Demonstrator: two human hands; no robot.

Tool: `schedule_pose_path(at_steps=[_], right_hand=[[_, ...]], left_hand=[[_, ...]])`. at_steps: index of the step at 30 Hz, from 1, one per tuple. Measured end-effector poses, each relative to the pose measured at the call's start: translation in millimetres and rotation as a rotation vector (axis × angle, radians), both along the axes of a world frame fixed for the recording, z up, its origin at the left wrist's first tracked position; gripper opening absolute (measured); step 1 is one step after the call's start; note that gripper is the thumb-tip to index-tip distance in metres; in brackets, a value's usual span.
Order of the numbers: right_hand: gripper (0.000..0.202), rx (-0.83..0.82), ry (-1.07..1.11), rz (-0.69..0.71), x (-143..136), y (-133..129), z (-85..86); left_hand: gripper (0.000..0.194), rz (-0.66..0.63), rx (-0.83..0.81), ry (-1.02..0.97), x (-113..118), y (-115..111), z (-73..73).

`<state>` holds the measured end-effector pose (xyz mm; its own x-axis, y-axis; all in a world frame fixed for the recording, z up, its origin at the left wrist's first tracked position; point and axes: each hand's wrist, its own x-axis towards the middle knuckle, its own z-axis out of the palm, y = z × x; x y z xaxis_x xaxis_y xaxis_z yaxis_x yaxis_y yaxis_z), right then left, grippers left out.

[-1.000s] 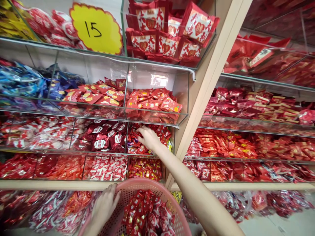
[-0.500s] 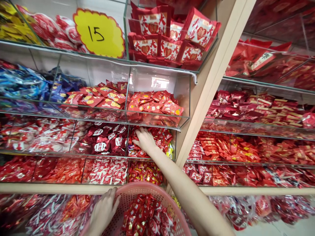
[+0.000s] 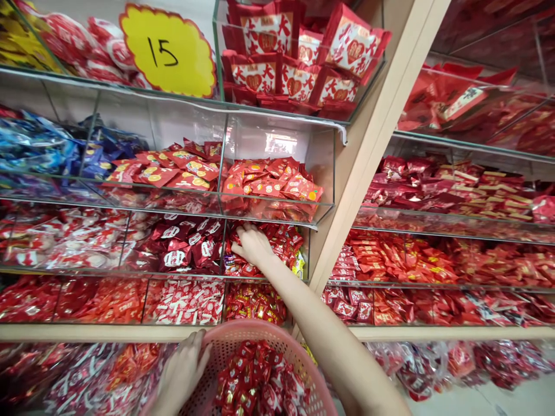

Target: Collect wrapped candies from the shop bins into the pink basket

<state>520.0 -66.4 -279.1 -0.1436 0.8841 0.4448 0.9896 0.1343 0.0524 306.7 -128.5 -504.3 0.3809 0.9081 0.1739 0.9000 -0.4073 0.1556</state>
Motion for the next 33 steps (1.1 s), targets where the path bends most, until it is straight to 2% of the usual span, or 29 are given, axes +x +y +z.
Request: schedule_pose_path(at_steps=[5,14,20,24,28,30,33], right_hand=[[0.031,-0.002,-0.011,-0.005,-0.9,2.0,-0.6],[0.028,-0.117,-0.001,0.013,-2.2,2.5,8.6],[0.029,-0.051,0.145,0.034,6.0,0.2,3.5],[0.027,0.068,0.429,0.053,14.2,-0.5,-0.9],[0.020,0.168,0.727,0.126,13.0,-9.6,2.2],[0.020,0.139,1.001,0.118,8.7,-19.9,5.9],[0.024,-0.091,1.629,0.133,1.2,-42.5,10.5]], left_hand=[[0.040,-0.007,-0.021,-0.001,0.9,0.2,-1.0],[0.040,0.001,-0.026,-0.009,0.8,0.2,2.6],[0.040,0.004,-0.007,-0.017,0.4,-0.2,-1.4],[0.039,0.001,0.019,-0.016,-0.2,1.7,-6.7],[0.039,-0.006,0.011,-0.014,-0.6,2.0,-6.3],[0.038,-0.006,0.014,-0.013,-0.7,1.4,-5.1],[0.038,0.000,0.014,-0.017,-0.8,1.0,-4.3]])
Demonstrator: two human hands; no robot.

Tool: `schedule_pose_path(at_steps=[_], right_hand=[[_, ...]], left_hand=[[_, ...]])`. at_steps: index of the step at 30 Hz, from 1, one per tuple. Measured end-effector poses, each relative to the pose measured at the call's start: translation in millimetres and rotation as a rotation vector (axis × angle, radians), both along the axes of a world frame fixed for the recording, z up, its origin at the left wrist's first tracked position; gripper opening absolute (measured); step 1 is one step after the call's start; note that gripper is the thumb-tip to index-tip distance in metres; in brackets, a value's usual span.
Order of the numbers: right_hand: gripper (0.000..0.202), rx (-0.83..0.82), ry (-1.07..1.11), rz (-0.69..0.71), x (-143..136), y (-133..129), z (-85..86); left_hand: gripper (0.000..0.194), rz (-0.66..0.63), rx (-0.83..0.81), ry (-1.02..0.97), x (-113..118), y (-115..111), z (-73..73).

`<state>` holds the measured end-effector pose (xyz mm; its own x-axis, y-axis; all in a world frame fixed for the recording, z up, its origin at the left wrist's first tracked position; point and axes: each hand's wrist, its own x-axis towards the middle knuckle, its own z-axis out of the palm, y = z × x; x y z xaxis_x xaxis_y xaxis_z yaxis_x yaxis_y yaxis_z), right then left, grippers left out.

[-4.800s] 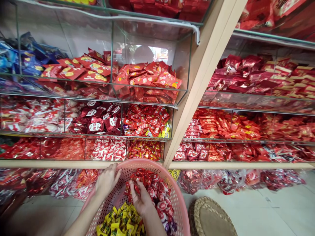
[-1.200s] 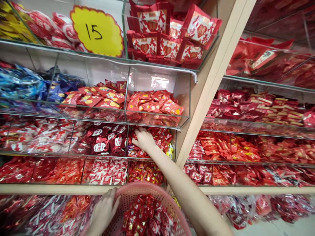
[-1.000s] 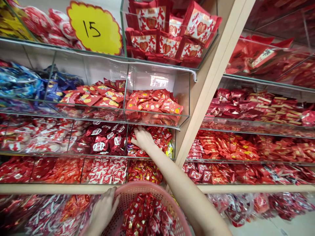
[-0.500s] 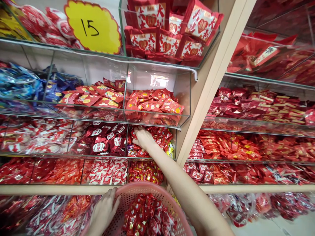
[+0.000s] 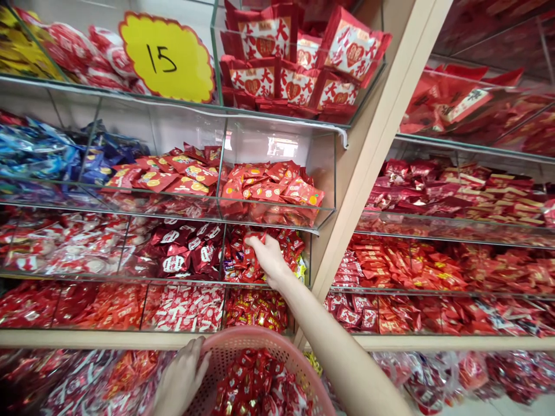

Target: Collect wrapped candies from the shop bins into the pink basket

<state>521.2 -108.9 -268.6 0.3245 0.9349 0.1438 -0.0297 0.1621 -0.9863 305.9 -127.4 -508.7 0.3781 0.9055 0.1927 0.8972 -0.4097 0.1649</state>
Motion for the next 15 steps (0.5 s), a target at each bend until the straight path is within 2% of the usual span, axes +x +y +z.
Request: schedule_pose_path(at_steps=[3,5,7,10,13,15], right_hand=[[0.025,-0.104,0.534,0.246,-7.4,-28.2,-2.4],[0.024,-0.125,0.723,0.350,-13.3,-48.3,-11.5],[0.025,-0.149,0.798,0.390,-20.6,-68.8,-27.8],[0.025,-0.311,0.826,0.349,-30.6,-98.9,-64.9],[0.019,-0.534,0.813,0.199,-31.6,-124.2,-111.1],[0.019,-0.578,0.774,0.142,-24.4,-135.9,-141.7]], left_hand=[[0.040,0.002,-0.007,-0.004,0.3,0.6,-0.9],[0.041,0.008,-0.012,-0.004,0.6,1.0,-1.5],[0.041,0.016,-0.020,-0.008,0.8,1.0,-1.5],[0.041,0.016,-0.027,-0.019,0.7,-0.2,0.5],[0.038,0.003,-0.017,-0.011,0.3,-1.8,4.2],[0.037,-0.010,-0.001,-0.002,0.3,-2.5,6.5]])
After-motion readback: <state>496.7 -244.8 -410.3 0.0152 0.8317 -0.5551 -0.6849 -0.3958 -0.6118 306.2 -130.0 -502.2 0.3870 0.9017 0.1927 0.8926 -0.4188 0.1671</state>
